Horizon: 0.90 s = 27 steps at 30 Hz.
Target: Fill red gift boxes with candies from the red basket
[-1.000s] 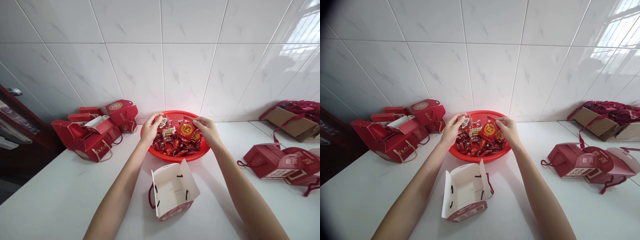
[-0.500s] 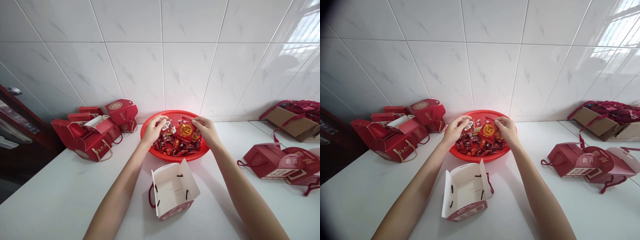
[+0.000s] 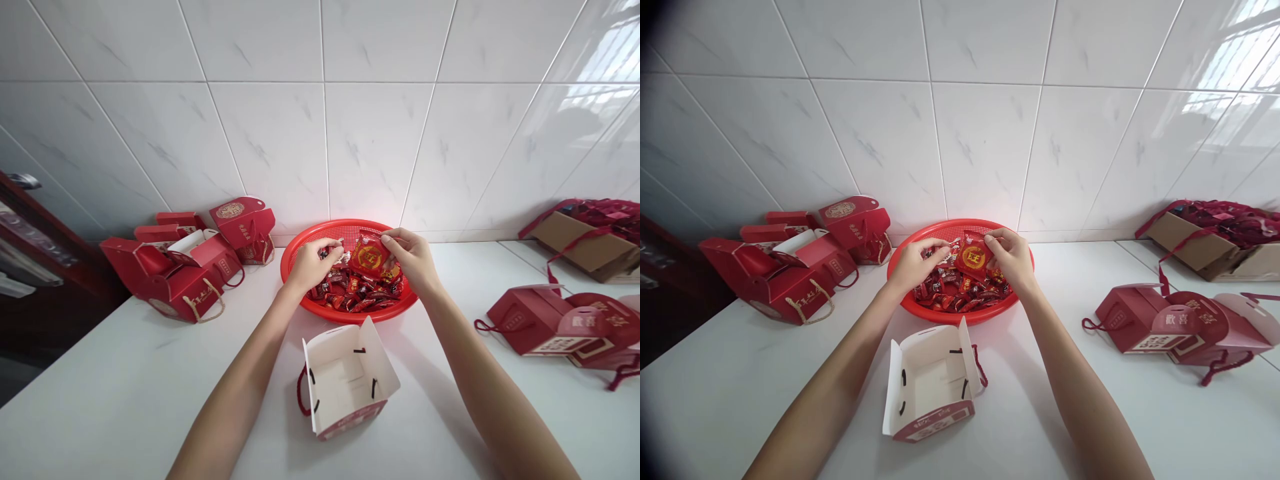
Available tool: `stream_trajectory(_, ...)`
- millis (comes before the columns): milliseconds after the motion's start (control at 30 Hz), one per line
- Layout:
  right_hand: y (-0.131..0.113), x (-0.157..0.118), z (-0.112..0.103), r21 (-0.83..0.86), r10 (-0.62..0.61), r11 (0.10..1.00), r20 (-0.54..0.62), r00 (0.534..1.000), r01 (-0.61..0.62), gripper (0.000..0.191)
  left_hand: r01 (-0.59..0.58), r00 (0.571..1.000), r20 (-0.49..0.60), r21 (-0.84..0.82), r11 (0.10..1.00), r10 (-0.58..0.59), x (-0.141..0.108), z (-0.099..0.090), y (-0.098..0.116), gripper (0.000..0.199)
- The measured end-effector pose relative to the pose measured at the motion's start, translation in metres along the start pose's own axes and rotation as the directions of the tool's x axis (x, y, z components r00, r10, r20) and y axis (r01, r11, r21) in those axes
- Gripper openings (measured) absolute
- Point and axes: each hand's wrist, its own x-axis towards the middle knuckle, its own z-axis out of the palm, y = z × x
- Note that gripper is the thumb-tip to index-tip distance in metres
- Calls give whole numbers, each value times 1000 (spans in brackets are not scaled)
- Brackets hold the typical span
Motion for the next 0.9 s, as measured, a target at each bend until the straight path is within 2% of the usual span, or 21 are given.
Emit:
stream_trajectory(67,0,0,0,1,-15,1000,-11,1000,15,43,10,999,-33,55,998,-8,0,0,-1,18)
stream_trajectory(133,-1,-1,0,2,-15,1000,-15,1000,15,43,3,1000,-21,55,998,-2,0,0,-1,19)
stream_trajectory(233,-2,-2,2,-7,-1,1000,4,1000,1,42,-4,1000,22,-48,999,5,0,1,-1,31)
stream_trajectory(367,-2,-2,3,-33,21,999,9,1000,-21,43,65,997,47,-244,968,-55,0,1,1,51)
stream_trajectory(500,-1,-2,3,-16,17,1000,13,1000,-17,41,100,993,89,-337,936,-74,-1,-1,6,52)
stream_trajectory(700,-5,-7,8,88,-33,996,177,984,18,43,40,984,177,-270,962,9,-4,-1,8,42)
stream_trajectory(800,-3,-7,9,99,-34,995,200,979,15,44,35,995,99,-288,957,-6,-3,0,7,40)
stream_trajectory(900,4,-3,5,-34,-18,999,183,983,24,24,63,996,-45,-328,943,-82,-2,0,5,40)
